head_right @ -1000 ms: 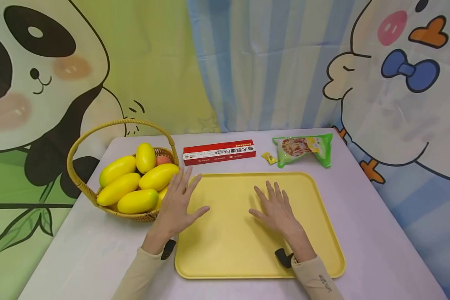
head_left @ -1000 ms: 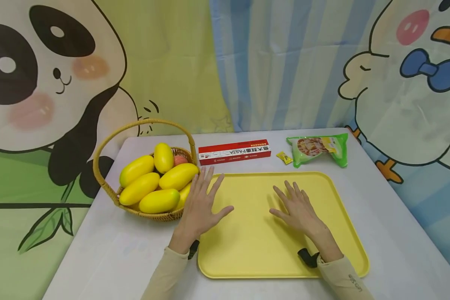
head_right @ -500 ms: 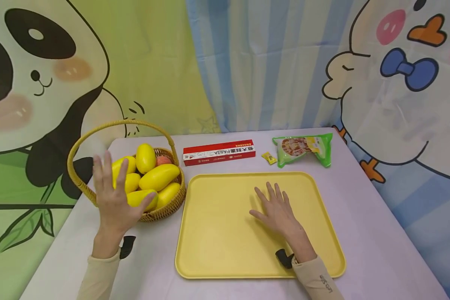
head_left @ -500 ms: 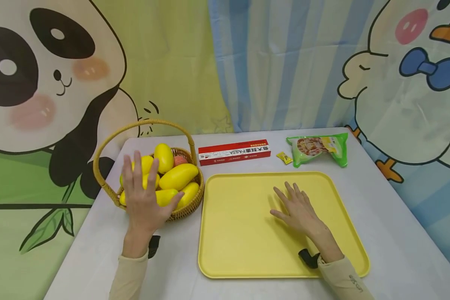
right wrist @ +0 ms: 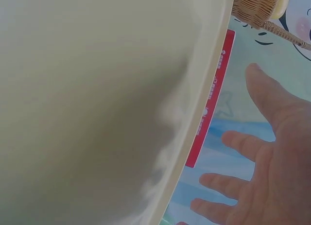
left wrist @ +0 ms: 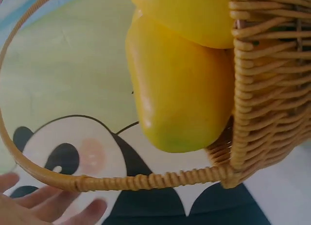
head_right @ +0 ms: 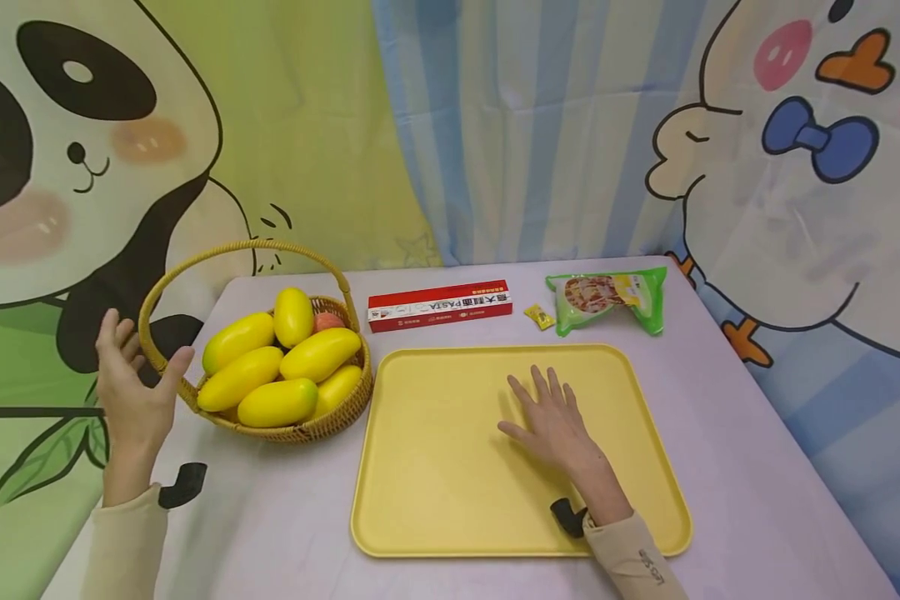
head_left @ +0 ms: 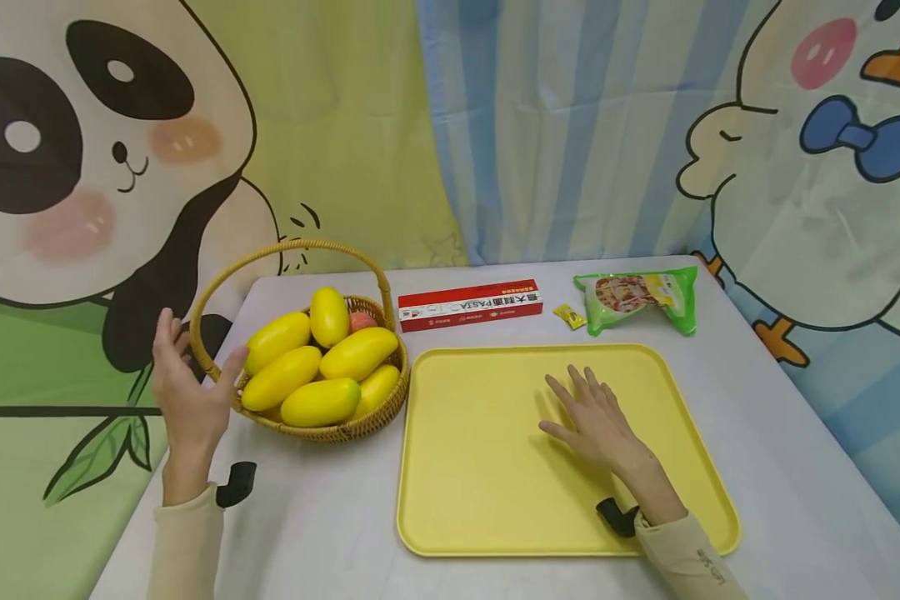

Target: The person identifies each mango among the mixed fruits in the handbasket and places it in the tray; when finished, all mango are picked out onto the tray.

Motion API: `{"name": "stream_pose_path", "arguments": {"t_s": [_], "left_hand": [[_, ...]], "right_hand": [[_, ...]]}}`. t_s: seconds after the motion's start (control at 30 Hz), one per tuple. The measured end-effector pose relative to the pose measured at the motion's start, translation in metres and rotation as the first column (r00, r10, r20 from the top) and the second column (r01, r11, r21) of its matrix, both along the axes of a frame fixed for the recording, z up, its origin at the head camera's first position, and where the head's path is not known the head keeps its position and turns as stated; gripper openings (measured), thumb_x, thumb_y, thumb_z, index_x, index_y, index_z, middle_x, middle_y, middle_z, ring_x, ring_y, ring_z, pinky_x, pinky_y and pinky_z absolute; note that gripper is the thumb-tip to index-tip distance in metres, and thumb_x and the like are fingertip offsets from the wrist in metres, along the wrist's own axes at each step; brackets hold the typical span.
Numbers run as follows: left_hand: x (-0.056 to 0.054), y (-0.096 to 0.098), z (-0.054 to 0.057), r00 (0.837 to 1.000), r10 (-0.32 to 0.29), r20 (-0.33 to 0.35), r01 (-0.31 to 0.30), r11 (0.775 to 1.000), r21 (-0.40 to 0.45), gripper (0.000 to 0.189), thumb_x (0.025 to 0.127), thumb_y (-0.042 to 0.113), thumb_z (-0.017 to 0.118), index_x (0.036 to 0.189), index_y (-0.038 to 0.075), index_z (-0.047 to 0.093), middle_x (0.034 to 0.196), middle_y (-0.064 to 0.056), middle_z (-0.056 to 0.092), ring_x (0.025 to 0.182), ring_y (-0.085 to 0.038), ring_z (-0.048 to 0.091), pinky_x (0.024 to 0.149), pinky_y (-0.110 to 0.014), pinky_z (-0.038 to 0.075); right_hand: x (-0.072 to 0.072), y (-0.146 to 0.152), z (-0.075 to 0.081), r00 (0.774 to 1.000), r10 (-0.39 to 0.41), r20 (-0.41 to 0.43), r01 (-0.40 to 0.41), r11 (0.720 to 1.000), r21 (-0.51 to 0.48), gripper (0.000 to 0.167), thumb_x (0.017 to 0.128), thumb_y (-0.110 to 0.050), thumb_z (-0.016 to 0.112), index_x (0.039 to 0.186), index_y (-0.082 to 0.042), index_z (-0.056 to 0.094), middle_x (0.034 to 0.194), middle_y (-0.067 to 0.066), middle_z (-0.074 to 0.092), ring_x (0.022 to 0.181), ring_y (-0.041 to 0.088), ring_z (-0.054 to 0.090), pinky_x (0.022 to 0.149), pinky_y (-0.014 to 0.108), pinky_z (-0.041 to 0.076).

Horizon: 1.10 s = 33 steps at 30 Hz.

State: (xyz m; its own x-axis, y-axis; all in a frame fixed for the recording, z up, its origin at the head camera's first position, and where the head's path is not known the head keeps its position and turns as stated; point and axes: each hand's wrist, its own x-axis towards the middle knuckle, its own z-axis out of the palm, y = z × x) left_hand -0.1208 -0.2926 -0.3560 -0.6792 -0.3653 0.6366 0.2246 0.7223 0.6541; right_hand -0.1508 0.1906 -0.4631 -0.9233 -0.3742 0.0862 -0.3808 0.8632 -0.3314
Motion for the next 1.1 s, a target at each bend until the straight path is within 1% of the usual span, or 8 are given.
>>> {"name": "stream_pose_path", "arguments": {"t_s": [0.13,0.27,0.37,0.57,0.67,0.77,0.97,1.1], "left_hand": [[-0.002,-0.007,-0.001,0.994,-0.029,0.104,0.015,0.992,0.126,0.063,0.090,0.021,0.067,0.146,0.019,0.038,0.129,-0.010,0.054,0.114,-0.018,0.055,0.098,-0.017,0.043],[-0.008,-0.016,0.001,0.994,-0.053,0.099,0.033,0.980,0.198,0.045,0.093,0.018,0.064,0.136,0.011,0.052,0.103,0.014,0.062,0.093,0.005,0.057,0.086,-0.008,0.046],[-0.014,-0.022,0.003,0.991,-0.104,0.086,0.078,0.961,0.264,0.035,0.093,0.016,0.064,0.126,0.007,0.060,0.089,0.023,0.064,0.082,0.006,0.062,0.075,-0.006,0.048],[-0.023,-0.030,0.006,0.977,-0.202,0.074,0.141,0.860,0.491,0.025,0.092,0.019,0.064,0.111,0.004,0.068,0.079,0.010,0.071,0.075,-0.005,0.067,0.069,-0.011,0.052],[-0.025,-0.033,0.007,0.972,-0.228,0.058,0.155,0.807,0.570,0.028,0.091,0.022,0.066,0.108,0.000,0.069,0.076,0.004,0.072,0.074,-0.009,0.068,0.067,-0.013,0.054],[-0.026,-0.035,0.007,0.967,-0.251,0.045,0.171,0.769,0.615,0.030,0.090,0.023,0.067,0.107,-0.002,0.068,0.076,0.002,0.072,0.073,-0.010,0.069,0.066,-0.015,0.054],[-0.025,-0.040,0.006,0.955,-0.297,0.024,0.210,0.730,0.650,0.027,0.089,0.019,0.068,0.105,-0.003,0.070,0.076,0.000,0.073,0.072,-0.011,0.070,0.064,-0.016,0.055],[-0.026,-0.044,0.007,0.930,-0.368,0.003,0.277,0.704,0.655,0.025,0.090,0.016,0.067,0.105,-0.003,0.070,0.077,-0.001,0.074,0.073,-0.012,0.071,0.064,-0.018,0.056]], "right_hand": [[0.000,0.000,0.001,1.000,0.017,0.002,-0.017,1.000,-0.018,0.074,0.089,-0.048,0.062,0.148,-0.011,0.036,0.152,0.029,0.023,0.140,0.052,0.016,0.109,0.068,0.017],[0.001,-0.001,0.003,0.999,0.029,0.015,-0.029,0.999,-0.040,0.079,0.087,-0.055,0.061,0.149,-0.012,0.035,0.153,0.028,0.023,0.140,0.051,0.016,0.108,0.068,0.019],[0.000,-0.002,0.004,0.999,0.031,0.020,-0.030,0.998,-0.051,0.083,0.085,-0.058,0.062,0.149,-0.013,0.034,0.153,0.027,0.024,0.140,0.049,0.019,0.107,0.067,0.023],[-0.003,-0.005,0.009,0.998,0.056,0.024,-0.054,0.995,-0.085,0.085,0.083,-0.060,0.063,0.149,-0.015,0.034,0.152,0.022,0.028,0.136,0.045,0.032,0.100,0.065,0.036],[-0.007,-0.007,0.016,0.995,0.081,0.051,-0.075,0.990,-0.120,0.085,0.083,-0.061,0.062,0.150,-0.018,0.033,0.152,0.020,0.030,0.135,0.043,0.034,0.098,0.064,0.038],[-0.012,-0.013,0.026,0.989,0.121,0.084,-0.106,0.981,-0.165,0.086,0.083,-0.063,0.062,0.151,-0.020,0.031,0.153,0.017,0.030,0.136,0.041,0.034,0.099,0.062,0.038],[-0.024,-0.038,0.049,0.973,0.206,0.105,-0.181,0.961,-0.210,0.089,0.080,-0.062,0.065,0.152,-0.023,0.028,0.154,0.013,0.029,0.138,0.037,0.034,0.101,0.060,0.038],[-0.032,-0.062,0.061,0.964,0.252,0.081,-0.234,0.954,-0.185,0.091,0.079,-0.061,0.067,0.153,-0.026,0.025,0.155,0.010,0.028,0.139,0.034,0.033,0.102,0.057,0.039]]}}
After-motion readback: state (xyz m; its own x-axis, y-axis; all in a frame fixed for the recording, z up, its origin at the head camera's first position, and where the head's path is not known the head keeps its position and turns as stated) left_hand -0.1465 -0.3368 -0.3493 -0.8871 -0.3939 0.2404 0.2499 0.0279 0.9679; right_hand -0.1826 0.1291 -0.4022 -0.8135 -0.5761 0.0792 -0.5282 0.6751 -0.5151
